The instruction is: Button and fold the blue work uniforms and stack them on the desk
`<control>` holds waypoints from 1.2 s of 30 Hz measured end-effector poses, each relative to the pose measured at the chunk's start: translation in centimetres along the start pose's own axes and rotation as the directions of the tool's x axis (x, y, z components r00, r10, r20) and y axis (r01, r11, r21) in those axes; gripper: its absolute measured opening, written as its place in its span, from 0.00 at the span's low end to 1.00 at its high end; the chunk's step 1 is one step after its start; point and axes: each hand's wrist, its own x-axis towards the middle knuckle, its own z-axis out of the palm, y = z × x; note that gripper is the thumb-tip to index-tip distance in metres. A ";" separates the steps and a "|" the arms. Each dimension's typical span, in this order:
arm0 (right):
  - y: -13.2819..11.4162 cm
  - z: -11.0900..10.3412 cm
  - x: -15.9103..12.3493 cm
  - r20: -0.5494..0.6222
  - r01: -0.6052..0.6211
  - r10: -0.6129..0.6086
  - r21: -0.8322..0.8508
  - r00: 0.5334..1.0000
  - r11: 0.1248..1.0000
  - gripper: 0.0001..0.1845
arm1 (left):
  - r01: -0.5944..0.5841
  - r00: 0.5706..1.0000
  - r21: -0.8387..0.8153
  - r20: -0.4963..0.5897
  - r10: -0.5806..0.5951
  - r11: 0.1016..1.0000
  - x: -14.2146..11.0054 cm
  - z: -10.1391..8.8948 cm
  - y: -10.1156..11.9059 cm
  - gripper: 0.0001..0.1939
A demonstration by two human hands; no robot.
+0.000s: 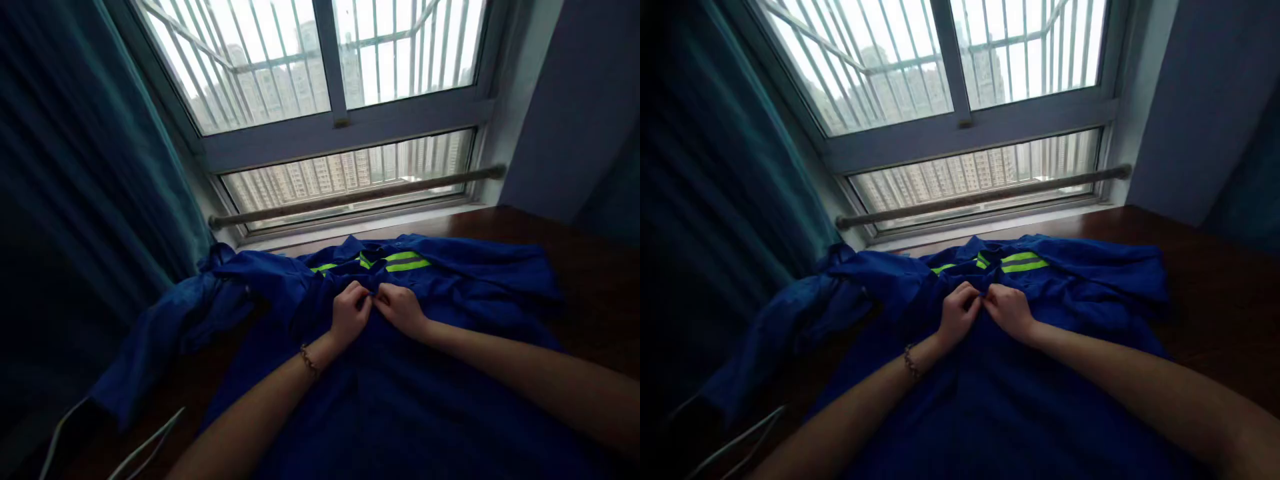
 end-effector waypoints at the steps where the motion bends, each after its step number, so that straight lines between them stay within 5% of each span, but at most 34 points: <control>1: 0.0 0.0 0.0 -0.003 0.007 -0.007 -0.002 1.000 1.000 0.09 | -0.010 1.000 0.006 -0.001 0.010 1.000 -0.1 0.0 0.0 0.05; 11: 0.3 -0.2 0.0 0.059 -0.028 0.032 -0.063 0.998 0.998 0.06 | -0.249 0.967 0.187 0.100 0.234 0.950 -0.8 0.1 -0.2 0.08; 16: 0.3 -0.2 0.0 0.069 -0.017 0.018 -0.012 0.997 1.000 0.05 | -0.192 0.977 0.161 0.126 0.173 0.968 -0.2 -0.2 0.1 0.09; 20: 0.9 -0.3 0.4 0.016 -0.100 0.098 0.168 0.995 0.981 0.06 | -0.006 0.977 0.033 0.213 -0.002 0.999 1.4 -1.1 0.4 0.10; 22: 1.3 -0.5 0.9 -0.017 -0.151 0.164 0.298 0.986 0.942 0.09 | 0.133 0.921 -0.062 0.377 -0.101 0.989 2.1 -1.9 0.3 0.15; 23: 1.4 -0.7 1.1 -0.033 -0.165 0.189 0.361 0.981 0.918 0.10 | 0.212 0.851 -0.100 0.507 -0.134 0.972 2.4 -2.3 0.2 0.17; 26: 1.7 -1.2 1.7 -0.089 -0.175 0.246 0.480 0.965 0.860 0.12 | 0.405 0.529 -0.108 0.838 -0.136 0.908 3.2 -4.2 -0.4 0.23; 28: 1.7 -1.6 1.9 -0.116 -0.167 0.257 0.503 0.959 0.848 0.13 | 0.413 0.396 -0.064 0.911 -0.116 0.908 3.7 -5.9 -1.2 0.23; 30: 1.7 -1.8 2.0 -0.132 -0.153 0.253 0.510 0.959 0.847 0.13 | 0.331 0.379 0.002 0.916 -0.135 0.944 4.3 -7.5 -2.1 0.20; 36: 1.8 -1.8 2.0 -0.122 -0.180 0.281 0.518 0.952 0.836 0.13 | 0.120 0.480 0.442 0.758 -0.442 0.889 4.7 -9.6 -2.3 0.05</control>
